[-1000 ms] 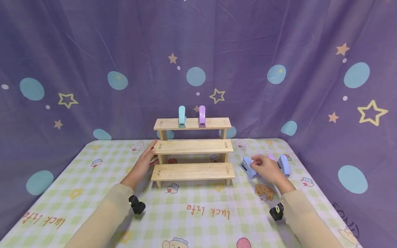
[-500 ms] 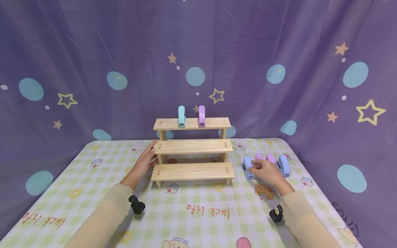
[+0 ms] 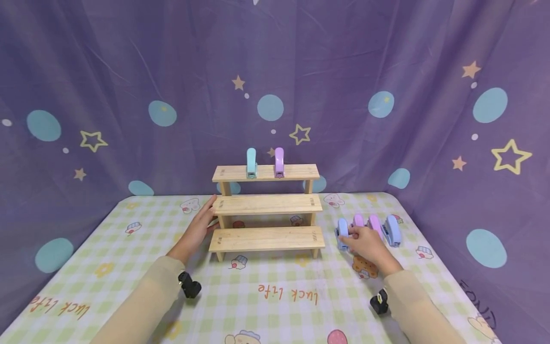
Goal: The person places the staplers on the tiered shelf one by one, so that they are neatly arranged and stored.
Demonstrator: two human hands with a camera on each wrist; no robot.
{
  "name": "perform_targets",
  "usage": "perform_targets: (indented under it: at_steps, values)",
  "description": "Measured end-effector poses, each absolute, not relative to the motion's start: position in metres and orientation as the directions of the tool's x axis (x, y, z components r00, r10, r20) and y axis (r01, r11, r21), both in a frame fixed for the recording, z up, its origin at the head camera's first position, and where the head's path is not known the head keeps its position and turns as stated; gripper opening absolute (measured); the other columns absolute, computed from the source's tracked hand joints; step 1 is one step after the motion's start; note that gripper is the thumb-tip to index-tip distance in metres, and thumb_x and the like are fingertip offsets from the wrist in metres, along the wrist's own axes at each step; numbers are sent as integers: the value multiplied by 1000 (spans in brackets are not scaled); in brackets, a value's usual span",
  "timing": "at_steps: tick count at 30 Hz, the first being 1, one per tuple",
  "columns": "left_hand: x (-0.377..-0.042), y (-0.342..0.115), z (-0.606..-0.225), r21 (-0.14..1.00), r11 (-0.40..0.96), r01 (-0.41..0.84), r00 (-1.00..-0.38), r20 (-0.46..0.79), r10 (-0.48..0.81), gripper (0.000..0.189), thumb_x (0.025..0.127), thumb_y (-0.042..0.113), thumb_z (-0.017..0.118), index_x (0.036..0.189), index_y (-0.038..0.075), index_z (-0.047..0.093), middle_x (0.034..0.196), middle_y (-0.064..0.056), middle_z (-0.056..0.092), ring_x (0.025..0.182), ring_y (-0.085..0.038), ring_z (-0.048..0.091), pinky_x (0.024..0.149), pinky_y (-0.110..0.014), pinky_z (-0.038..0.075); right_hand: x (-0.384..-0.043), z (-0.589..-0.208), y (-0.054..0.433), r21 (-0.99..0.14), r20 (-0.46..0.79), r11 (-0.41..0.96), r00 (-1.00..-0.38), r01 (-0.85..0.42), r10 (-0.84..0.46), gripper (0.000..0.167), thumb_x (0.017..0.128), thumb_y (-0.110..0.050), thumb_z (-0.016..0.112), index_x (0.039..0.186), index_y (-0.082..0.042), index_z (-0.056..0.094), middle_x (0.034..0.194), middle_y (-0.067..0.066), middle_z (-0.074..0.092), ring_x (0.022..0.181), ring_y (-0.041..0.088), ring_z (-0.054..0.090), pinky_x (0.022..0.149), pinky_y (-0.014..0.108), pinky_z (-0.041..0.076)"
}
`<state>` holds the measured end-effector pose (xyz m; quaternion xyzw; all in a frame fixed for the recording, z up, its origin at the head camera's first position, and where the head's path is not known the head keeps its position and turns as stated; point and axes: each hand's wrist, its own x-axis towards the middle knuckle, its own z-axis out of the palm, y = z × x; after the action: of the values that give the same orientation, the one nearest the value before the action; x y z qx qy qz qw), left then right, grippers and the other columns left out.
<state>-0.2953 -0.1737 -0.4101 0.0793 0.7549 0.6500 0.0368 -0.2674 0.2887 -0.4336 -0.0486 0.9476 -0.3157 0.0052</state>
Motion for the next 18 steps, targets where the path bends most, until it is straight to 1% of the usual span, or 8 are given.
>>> perform_targets:
  at_steps: [2, 6, 10, 15, 18]
  values:
    - [-294, -174, -409, 988, 140, 65, -984, 40, 174, 55, 112, 31, 27, 163, 27, 8, 166, -10, 13, 148, -33, 24, 118, -51, 28, -267, -435, 288, -611, 19, 787, -996, -85, -93, 59, 95, -41, 70, 123, 10, 62, 86, 1, 71, 71, 13, 67, 72, 39, 58]
    - [-301, -176, -422, 984, 153, 97, -983, 70, 168, 55, 111, 39, 29, 162, 34, 9, 166, -6, 13, 148, -32, 25, 118, -51, 28, -267, -436, 287, -611, 23, 787, -996, -83, -87, 49, 95, -39, 70, 115, 6, 66, 82, 0, 70, 69, 13, 66, 68, 34, 56]
    - [-301, -175, -424, 979, 169, 111, -983, 84, 163, 55, 111, 42, 29, 162, 35, 10, 166, -6, 15, 147, -31, 27, 117, -51, 29, -267, -437, 287, -617, 21, 784, -996, -77, -81, 44, 95, -38, 70, 109, 3, 67, 83, 0, 71, 69, 14, 67, 66, 32, 56]
    - [-301, -175, -424, 980, 168, 104, -985, 79, 154, 55, 111, 41, 30, 162, 35, 12, 165, -6, 16, 146, -31, 28, 117, -51, 30, -267, -439, 287, -619, 32, 782, -997, -78, -75, 46, 94, -39, 70, 109, 5, 67, 86, 2, 72, 69, 14, 68, 68, 35, 57]
    - [-302, -175, -424, 981, 168, 102, -986, 77, 151, 55, 110, 42, 30, 162, 35, 12, 166, -6, 16, 146, -31, 28, 117, -51, 30, -267, -438, 288, -621, 32, 780, -997, -75, -71, 47, 94, -39, 70, 110, 5, 67, 87, 3, 72, 69, 14, 69, 69, 35, 58]
